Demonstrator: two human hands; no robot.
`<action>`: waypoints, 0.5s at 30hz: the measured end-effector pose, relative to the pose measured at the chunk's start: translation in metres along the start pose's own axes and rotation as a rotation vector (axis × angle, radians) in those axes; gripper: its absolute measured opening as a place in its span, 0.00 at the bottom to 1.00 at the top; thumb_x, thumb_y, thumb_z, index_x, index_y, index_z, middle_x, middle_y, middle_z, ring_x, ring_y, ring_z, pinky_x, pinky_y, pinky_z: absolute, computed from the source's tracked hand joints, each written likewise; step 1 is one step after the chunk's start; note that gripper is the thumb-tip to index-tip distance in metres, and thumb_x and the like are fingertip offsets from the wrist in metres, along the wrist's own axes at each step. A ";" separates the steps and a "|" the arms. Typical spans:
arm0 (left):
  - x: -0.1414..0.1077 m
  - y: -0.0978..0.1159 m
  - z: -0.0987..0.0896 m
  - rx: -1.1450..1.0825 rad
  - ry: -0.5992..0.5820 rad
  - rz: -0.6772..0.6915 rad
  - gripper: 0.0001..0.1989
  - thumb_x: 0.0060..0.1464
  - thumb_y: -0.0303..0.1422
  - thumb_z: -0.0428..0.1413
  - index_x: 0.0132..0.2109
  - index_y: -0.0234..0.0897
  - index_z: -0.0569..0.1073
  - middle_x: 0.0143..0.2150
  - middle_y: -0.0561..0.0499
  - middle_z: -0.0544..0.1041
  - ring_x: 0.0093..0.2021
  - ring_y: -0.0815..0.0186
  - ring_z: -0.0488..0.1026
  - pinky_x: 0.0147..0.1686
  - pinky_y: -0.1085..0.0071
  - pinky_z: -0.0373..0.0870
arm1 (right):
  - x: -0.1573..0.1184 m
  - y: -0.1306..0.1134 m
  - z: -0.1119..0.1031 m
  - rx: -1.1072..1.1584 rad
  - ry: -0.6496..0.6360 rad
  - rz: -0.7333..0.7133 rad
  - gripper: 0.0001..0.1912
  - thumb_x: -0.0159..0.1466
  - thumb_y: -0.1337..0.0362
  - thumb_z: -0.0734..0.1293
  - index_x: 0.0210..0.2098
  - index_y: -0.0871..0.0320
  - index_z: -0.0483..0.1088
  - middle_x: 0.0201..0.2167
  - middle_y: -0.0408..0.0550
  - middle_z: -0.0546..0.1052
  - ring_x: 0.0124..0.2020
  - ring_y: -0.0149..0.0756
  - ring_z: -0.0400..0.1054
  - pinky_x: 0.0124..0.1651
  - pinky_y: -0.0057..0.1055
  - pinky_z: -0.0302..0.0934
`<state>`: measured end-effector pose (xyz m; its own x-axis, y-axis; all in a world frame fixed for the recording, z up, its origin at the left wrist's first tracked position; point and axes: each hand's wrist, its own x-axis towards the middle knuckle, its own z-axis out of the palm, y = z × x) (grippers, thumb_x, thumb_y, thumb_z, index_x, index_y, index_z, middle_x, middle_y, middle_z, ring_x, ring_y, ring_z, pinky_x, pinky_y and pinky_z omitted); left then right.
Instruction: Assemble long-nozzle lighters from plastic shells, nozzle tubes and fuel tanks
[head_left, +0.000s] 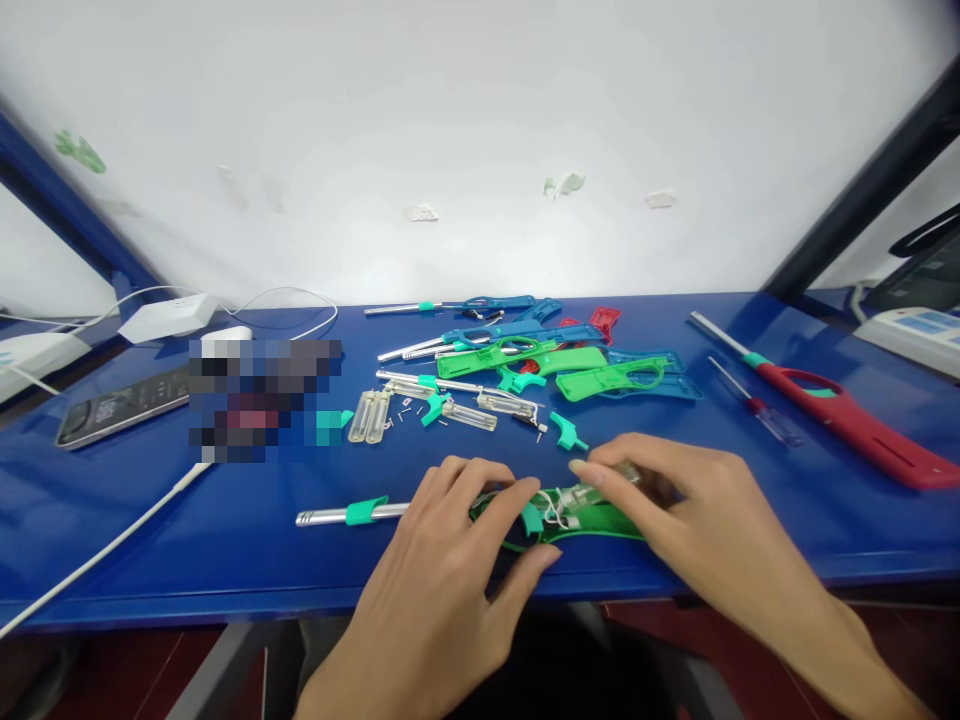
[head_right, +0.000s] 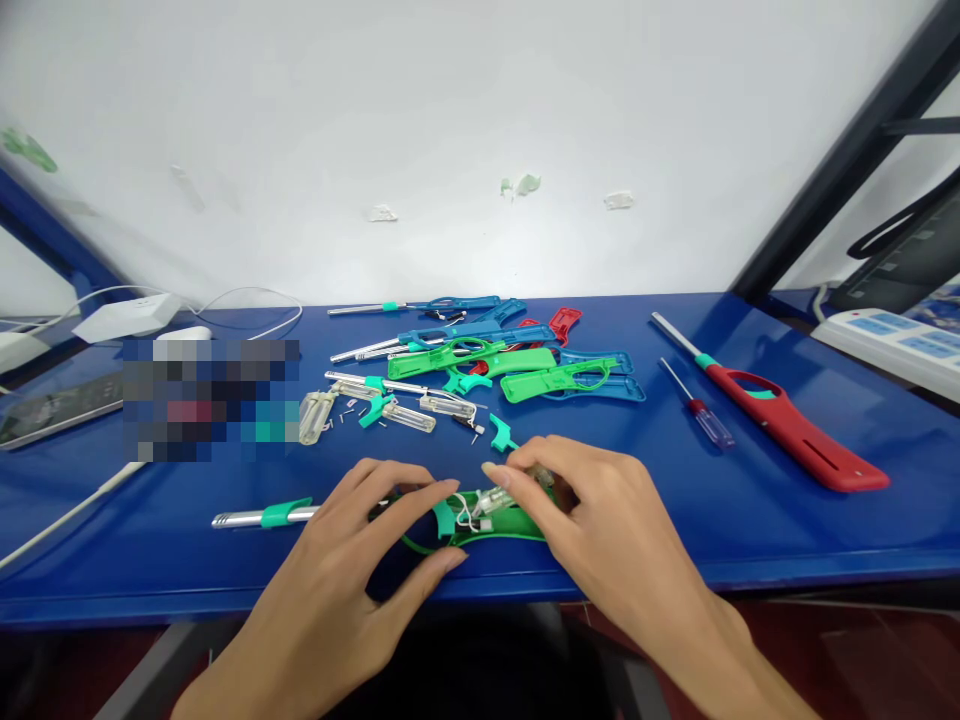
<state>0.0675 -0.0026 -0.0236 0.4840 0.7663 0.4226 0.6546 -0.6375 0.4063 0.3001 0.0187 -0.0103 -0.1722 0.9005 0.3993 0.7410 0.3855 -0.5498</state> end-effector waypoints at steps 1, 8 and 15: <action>0.000 0.000 0.000 0.000 -0.002 -0.001 0.17 0.70 0.34 0.56 0.63 0.41 0.70 0.54 0.44 0.74 0.53 0.53 0.69 0.55 0.47 0.71 | -0.001 0.000 0.000 0.002 0.008 -0.005 0.14 0.71 0.51 0.68 0.33 0.51 0.77 0.28 0.39 0.80 0.24 0.31 0.71 0.28 0.28 0.62; 0.001 0.000 0.000 0.018 -0.006 0.000 0.16 0.70 0.34 0.56 0.63 0.42 0.69 0.55 0.45 0.73 0.54 0.53 0.69 0.53 0.49 0.72 | -0.005 0.000 0.002 -0.046 -0.027 -0.054 0.10 0.74 0.55 0.66 0.37 0.50 0.75 0.36 0.40 0.80 0.33 0.33 0.75 0.37 0.28 0.66; 0.000 -0.001 0.000 0.032 0.003 0.009 0.16 0.71 0.34 0.55 0.62 0.41 0.69 0.55 0.45 0.73 0.53 0.54 0.70 0.56 0.49 0.71 | -0.007 0.004 0.003 -0.112 -0.064 -0.092 0.13 0.75 0.54 0.62 0.41 0.50 0.76 0.39 0.43 0.77 0.36 0.34 0.75 0.38 0.31 0.66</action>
<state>0.0670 -0.0018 -0.0237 0.4883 0.7604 0.4281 0.6685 -0.6413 0.3767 0.3024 0.0145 -0.0173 -0.2810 0.8746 0.3950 0.7872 0.4455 -0.4265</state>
